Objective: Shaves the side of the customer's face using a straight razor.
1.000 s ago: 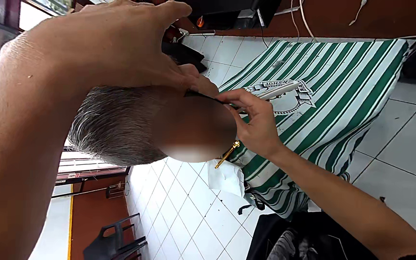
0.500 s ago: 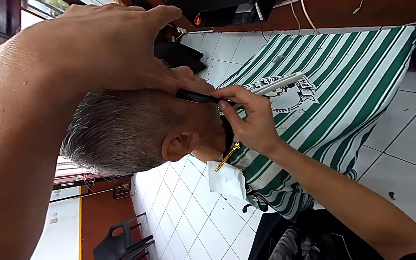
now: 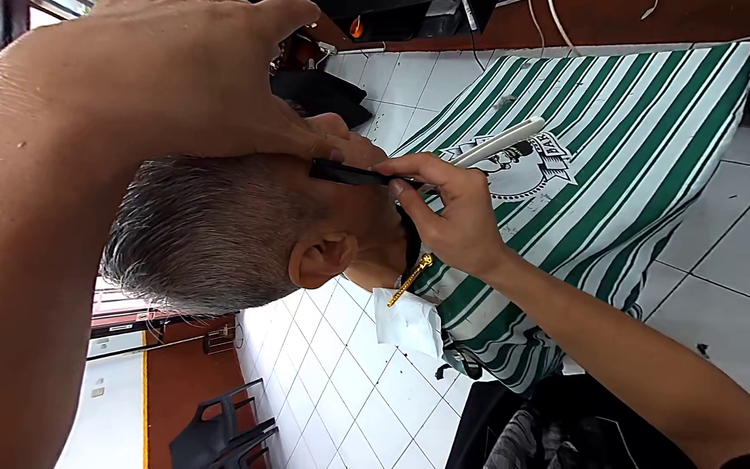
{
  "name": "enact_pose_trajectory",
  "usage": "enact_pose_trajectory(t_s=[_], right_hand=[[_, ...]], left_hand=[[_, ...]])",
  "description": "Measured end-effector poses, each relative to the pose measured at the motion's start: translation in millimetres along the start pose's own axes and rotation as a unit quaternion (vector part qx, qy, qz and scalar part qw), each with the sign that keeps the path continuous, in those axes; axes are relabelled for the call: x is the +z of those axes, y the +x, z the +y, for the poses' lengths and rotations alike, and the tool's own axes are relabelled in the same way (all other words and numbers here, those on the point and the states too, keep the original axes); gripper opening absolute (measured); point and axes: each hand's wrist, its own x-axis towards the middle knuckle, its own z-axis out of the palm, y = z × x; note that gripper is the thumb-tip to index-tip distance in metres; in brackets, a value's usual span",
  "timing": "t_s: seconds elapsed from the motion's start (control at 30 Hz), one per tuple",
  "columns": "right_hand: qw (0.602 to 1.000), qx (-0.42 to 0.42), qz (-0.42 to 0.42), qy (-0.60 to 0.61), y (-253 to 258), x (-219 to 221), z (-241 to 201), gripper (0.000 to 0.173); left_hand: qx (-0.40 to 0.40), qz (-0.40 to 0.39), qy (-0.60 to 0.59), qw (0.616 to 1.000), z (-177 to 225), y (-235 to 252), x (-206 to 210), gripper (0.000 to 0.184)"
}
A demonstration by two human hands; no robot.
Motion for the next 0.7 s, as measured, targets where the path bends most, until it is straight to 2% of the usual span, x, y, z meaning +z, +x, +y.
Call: enact_pose_trajectory(t_s=[0.2,0.43,0.6,0.7], right_hand=[[1.000,-0.002,0.000,0.010,-1.0,0.1,2.3,0.024],[1.000,-0.001,-0.007,0.012,-4.1,0.5,2.7,0.025],[1.000,0.004,-0.007,0.020,-5.3,1.4,2.2,0.024],[1.000,0.012,0.002,0.022,-3.8,1.9,1.4,0.023]], left_hand=[[0.013,0.018,-0.015,1.000,1.4,2.4,0.0,0.089],[0.025,0.032,-0.014,0.999,0.3,0.3,1.3,0.095],[0.052,0.054,0.001,0.997,0.8,0.9,1.3,0.092],[0.036,0.047,0.009,0.998,2.4,0.1,1.0,0.086]])
